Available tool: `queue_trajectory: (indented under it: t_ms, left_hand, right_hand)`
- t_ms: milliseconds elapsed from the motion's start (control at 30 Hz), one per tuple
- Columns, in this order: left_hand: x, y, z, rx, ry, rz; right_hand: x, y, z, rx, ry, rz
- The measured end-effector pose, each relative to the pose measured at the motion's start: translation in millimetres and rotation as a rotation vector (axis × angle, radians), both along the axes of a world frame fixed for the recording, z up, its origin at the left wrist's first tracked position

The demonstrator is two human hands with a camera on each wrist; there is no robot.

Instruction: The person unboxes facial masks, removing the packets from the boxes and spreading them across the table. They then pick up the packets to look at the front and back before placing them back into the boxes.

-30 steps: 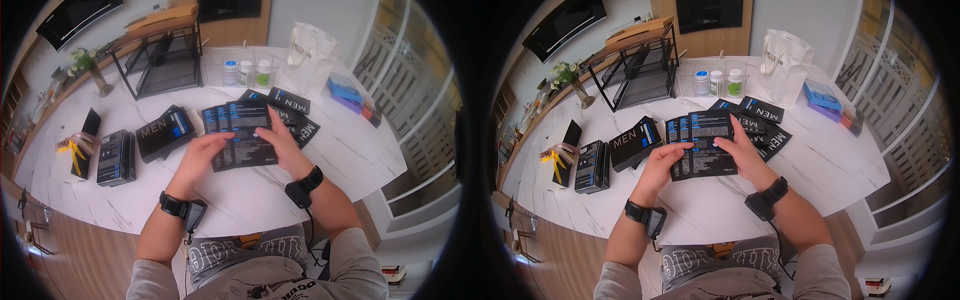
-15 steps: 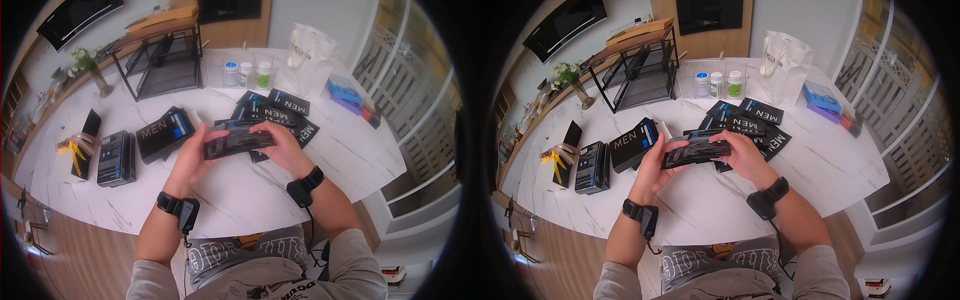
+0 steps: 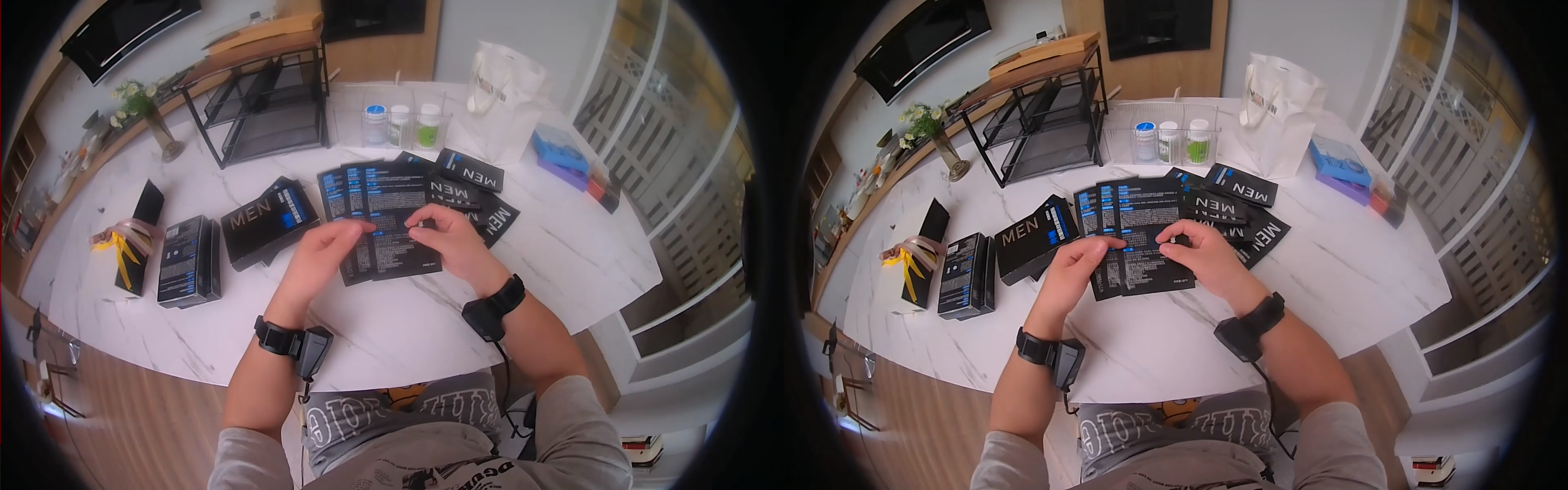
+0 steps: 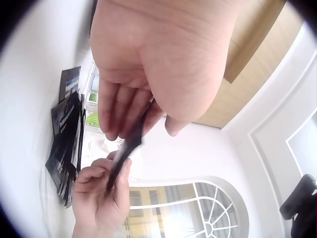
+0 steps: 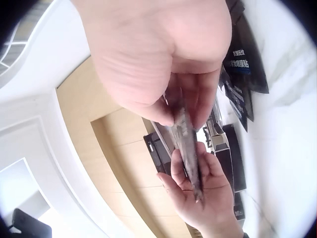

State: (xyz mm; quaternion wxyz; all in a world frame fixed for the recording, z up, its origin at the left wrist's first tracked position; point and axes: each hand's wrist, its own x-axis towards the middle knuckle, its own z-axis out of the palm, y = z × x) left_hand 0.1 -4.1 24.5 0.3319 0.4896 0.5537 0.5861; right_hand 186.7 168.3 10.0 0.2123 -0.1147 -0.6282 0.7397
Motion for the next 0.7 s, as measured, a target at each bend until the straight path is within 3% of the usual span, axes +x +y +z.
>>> queue_trajectory:
  t_ms: [67,167,367,433,533,567,700]
  left_hand:
    - [0.6,-1.0,0.6,0.005,0.005,0.004]
    - [5.0,0.1,0.4,0.012,-0.02,0.023]
    - [7.4,1.4,0.0,0.133,-0.039,0.122]
    - [8.9,1.5,3.7,0.229,-0.047,0.218]
    - [12.5,7.4,9.5,0.372,-0.367,0.24]
    - [13.2,7.7,11.6,0.361,-0.433,0.214]
    - [2.3,8.1,-7.8,0.093,-0.29,0.086]
  right_hand:
    - [-0.5,-0.6,-0.5,0.15,-0.057,-0.02]
    - [-9.9,-16.3,3.7,0.207,0.222,-0.174]
    - [-10.5,-18.6,7.3,0.137,0.299,-0.228]
    - [-9.0,-10.6,2.6,0.174,0.183,-0.215]
    - [-7.0,-9.3,1.8,0.135,0.141,-0.217]
    - [-6.5,-11.0,2.3,0.107,0.148,-0.221]
    - [-9.5,-15.2,-0.9,0.154,0.171,-0.227]
